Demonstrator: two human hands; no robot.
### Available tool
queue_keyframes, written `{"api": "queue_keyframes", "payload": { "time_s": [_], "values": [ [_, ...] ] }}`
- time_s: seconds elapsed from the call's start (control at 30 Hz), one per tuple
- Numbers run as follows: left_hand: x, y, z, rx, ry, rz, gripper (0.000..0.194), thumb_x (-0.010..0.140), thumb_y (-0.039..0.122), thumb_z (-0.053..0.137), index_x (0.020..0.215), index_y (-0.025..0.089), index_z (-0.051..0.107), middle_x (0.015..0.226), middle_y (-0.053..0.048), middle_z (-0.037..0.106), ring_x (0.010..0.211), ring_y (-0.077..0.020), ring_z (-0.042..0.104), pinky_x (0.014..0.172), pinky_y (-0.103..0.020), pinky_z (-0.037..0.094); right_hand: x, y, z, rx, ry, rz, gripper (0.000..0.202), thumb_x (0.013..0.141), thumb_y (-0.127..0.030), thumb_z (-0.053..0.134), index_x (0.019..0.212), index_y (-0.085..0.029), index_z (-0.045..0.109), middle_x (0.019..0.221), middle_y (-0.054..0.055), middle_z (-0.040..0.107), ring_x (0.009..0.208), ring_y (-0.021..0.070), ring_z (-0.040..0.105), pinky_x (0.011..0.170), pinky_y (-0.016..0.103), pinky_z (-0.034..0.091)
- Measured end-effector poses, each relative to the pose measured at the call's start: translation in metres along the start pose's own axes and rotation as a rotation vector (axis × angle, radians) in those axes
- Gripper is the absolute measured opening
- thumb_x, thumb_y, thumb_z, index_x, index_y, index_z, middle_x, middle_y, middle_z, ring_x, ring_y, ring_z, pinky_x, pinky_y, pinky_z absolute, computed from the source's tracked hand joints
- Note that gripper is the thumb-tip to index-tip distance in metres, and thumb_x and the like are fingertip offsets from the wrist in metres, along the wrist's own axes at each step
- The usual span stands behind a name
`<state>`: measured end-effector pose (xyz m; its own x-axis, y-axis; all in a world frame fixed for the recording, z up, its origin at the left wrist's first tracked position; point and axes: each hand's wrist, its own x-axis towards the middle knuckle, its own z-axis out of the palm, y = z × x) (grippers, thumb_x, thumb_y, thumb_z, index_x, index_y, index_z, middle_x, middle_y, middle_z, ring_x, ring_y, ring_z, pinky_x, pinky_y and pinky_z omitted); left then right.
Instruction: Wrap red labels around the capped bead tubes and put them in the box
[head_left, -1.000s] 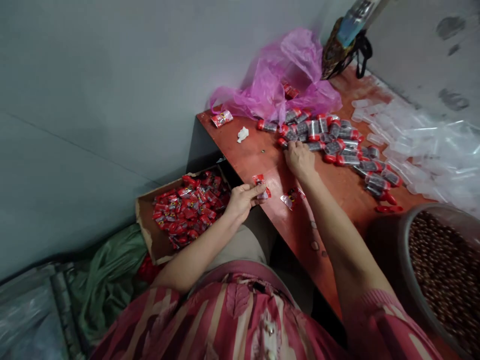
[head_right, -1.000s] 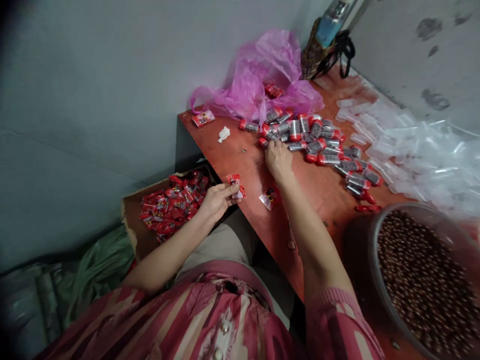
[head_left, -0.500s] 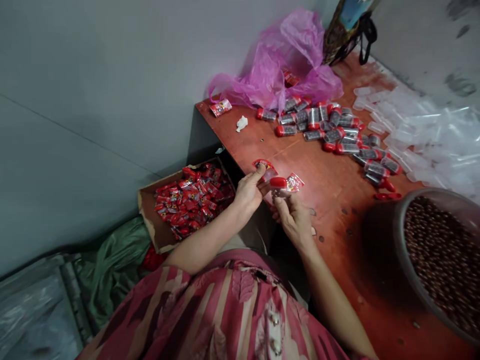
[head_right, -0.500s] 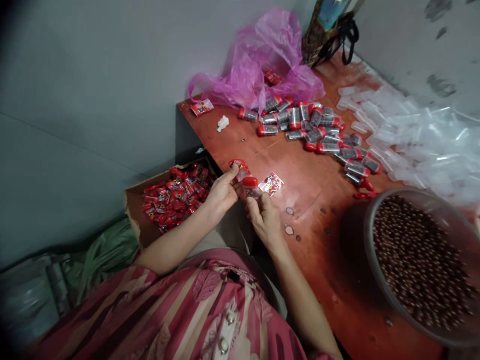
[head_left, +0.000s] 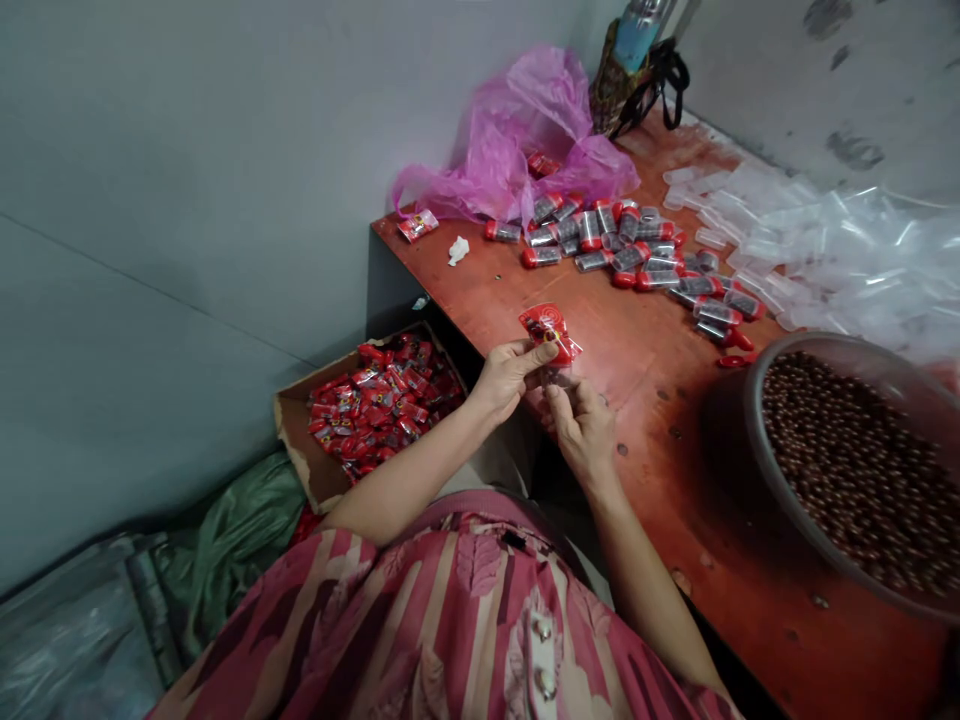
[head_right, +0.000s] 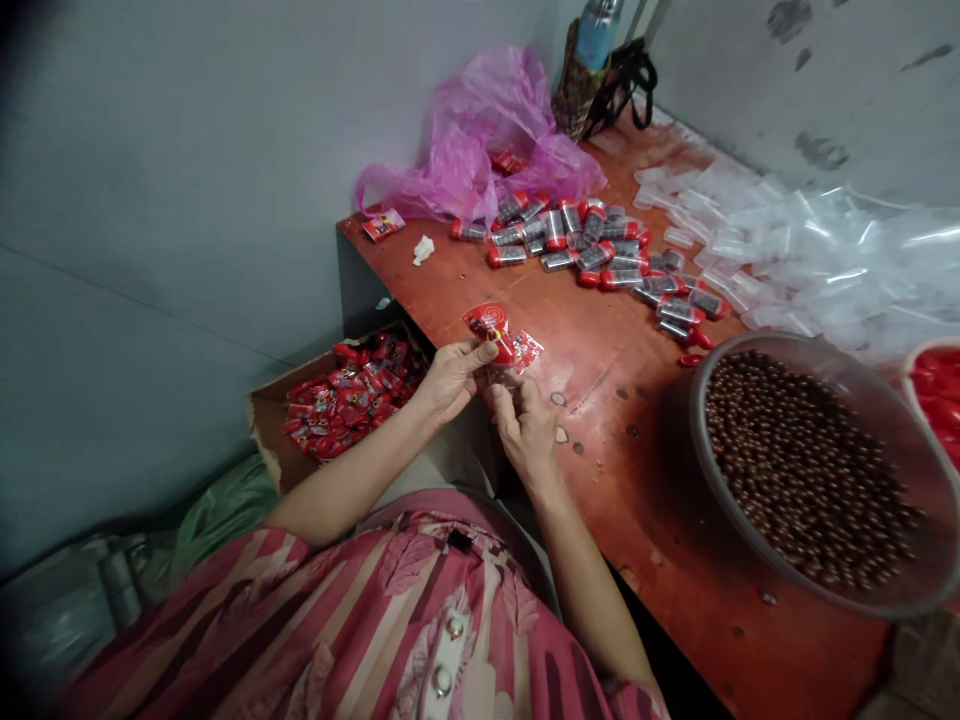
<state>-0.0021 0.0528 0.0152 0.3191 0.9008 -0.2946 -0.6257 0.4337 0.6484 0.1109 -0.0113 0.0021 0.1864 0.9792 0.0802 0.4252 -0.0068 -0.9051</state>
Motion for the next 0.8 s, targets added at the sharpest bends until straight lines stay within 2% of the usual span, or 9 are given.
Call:
{"api": "queue_keyframes", "payload": {
  "time_s": [0.1, 0.23, 0.3, 0.37, 0.47, 0.57, 0.67, 0.73, 0.8],
  "values": [
    [0.0, -0.002, -0.002, 0.08, -0.018, 0.009, 0.033, 0.053, 0.035, 0.083, 0.07, 0.011, 0.067, 0.067, -0.003, 0.067, 0.058, -0.0102, 0.06, 0.063, -0.023, 0.048, -0.002, 0.002, -0.002, -0.026, 0.028, -0.027, 0.02, 0.083, -0.042, 0.055, 0.086, -0.022, 0.058, 0.065, 0.0, 0.061, 0.054, 0.0134, 0.056, 0.051, 0.025, 0.046],
    [-0.002, 0.0, -0.006, 0.218, -0.086, -0.014, 0.034, 0.055, 0.04, 0.08, 0.059, 0.01, 0.065, 0.055, -0.002, 0.062, 0.048, -0.01, 0.055, 0.052, -0.024, 0.044, 0.0, 0.005, -0.007, 0.352, -0.183, 0.176, 0.025, 0.083, -0.046, 0.054, 0.08, -0.021, 0.054, 0.057, -0.003, 0.059, 0.04, 0.0097, 0.049, 0.036, 0.02, 0.039],
    [-0.003, 0.001, -0.008, 0.257, -0.148, -0.065, 0.036, 0.056, 0.044, 0.079, 0.059, 0.01, 0.066, 0.055, -0.003, 0.062, 0.048, -0.0115, 0.056, 0.051, -0.025, 0.044, 0.001, 0.005, -0.008, 0.493, -0.227, 0.239, 0.027, 0.082, -0.046, 0.055, 0.077, -0.02, 0.053, 0.056, -0.004, 0.059, 0.037, 0.0082, 0.048, 0.034, 0.019, 0.036],
    [-0.004, -0.001, -0.008, 0.279, -0.16, -0.076, 0.037, 0.056, 0.045, 0.078, 0.06, 0.01, 0.066, 0.053, -0.003, 0.061, 0.047, -0.0115, 0.056, 0.049, -0.025, 0.044, 0.002, 0.004, -0.007, 0.489, -0.163, 0.221, 0.026, 0.081, -0.045, 0.057, 0.076, -0.019, 0.053, 0.056, -0.004, 0.059, 0.037, 0.0073, 0.049, 0.035, 0.018, 0.037],
    [-0.005, -0.004, -0.007, 0.285, -0.11, -0.039, 0.035, 0.058, 0.044, 0.078, 0.062, 0.011, 0.066, 0.048, 0.0, 0.058, 0.041, -0.0099, 0.052, 0.045, -0.023, 0.041, 0.002, 0.001, -0.001, 0.41, -0.042, 0.145, 0.024, 0.081, -0.041, 0.06, 0.077, -0.019, 0.054, 0.058, -0.005, 0.059, 0.04, 0.0067, 0.051, 0.039, 0.018, 0.042],
    [-0.004, -0.004, -0.007, 0.229, -0.068, -0.007, 0.033, 0.059, 0.041, 0.077, 0.065, 0.01, 0.067, 0.052, -0.001, 0.061, 0.041, -0.0089, 0.051, 0.042, -0.022, 0.039, 0.0, 0.002, 0.003, 0.508, -0.062, 0.148, 0.024, 0.08, -0.04, 0.062, 0.092, -0.02, 0.054, 0.064, -0.004, 0.063, 0.046, 0.0089, 0.057, 0.043, 0.02, 0.047],
    [-0.004, -0.002, -0.01, 0.137, -0.005, 0.007, 0.033, 0.056, 0.04, 0.079, 0.066, 0.01, 0.068, 0.063, -0.004, 0.066, 0.051, -0.0107, 0.057, 0.049, -0.023, 0.044, -0.002, 0.007, 0.003, 0.637, -0.106, 0.161, 0.033, 0.079, -0.039, 0.064, 0.103, -0.022, 0.051, 0.074, -0.002, 0.068, 0.058, 0.0121, 0.065, 0.054, 0.025, 0.055],
    [-0.006, -0.004, -0.011, 0.122, 0.001, 0.001, 0.033, 0.056, 0.039, 0.08, 0.067, 0.01, 0.068, 0.065, -0.004, 0.066, 0.053, -0.0114, 0.058, 0.051, -0.024, 0.046, -0.002, 0.011, 0.003, 0.662, -0.095, 0.16, 0.029, 0.079, -0.037, 0.065, 0.099, -0.021, 0.052, 0.075, -0.001, 0.069, 0.061, 0.0126, 0.066, 0.059, 0.027, 0.057],
    [-0.01, -0.009, -0.012, 0.141, -0.033, -0.009, 0.031, 0.058, 0.037, 0.079, 0.066, 0.009, 0.067, 0.058, -0.002, 0.062, 0.047, -0.009, 0.053, 0.046, -0.023, 0.043, 0.0, 0.013, 0.004, 0.69, -0.073, 0.163, 0.024, 0.079, -0.035, 0.066, 0.092, -0.02, 0.052, 0.07, -0.002, 0.068, 0.056, 0.0118, 0.066, 0.058, 0.026, 0.057]
  ]
}}
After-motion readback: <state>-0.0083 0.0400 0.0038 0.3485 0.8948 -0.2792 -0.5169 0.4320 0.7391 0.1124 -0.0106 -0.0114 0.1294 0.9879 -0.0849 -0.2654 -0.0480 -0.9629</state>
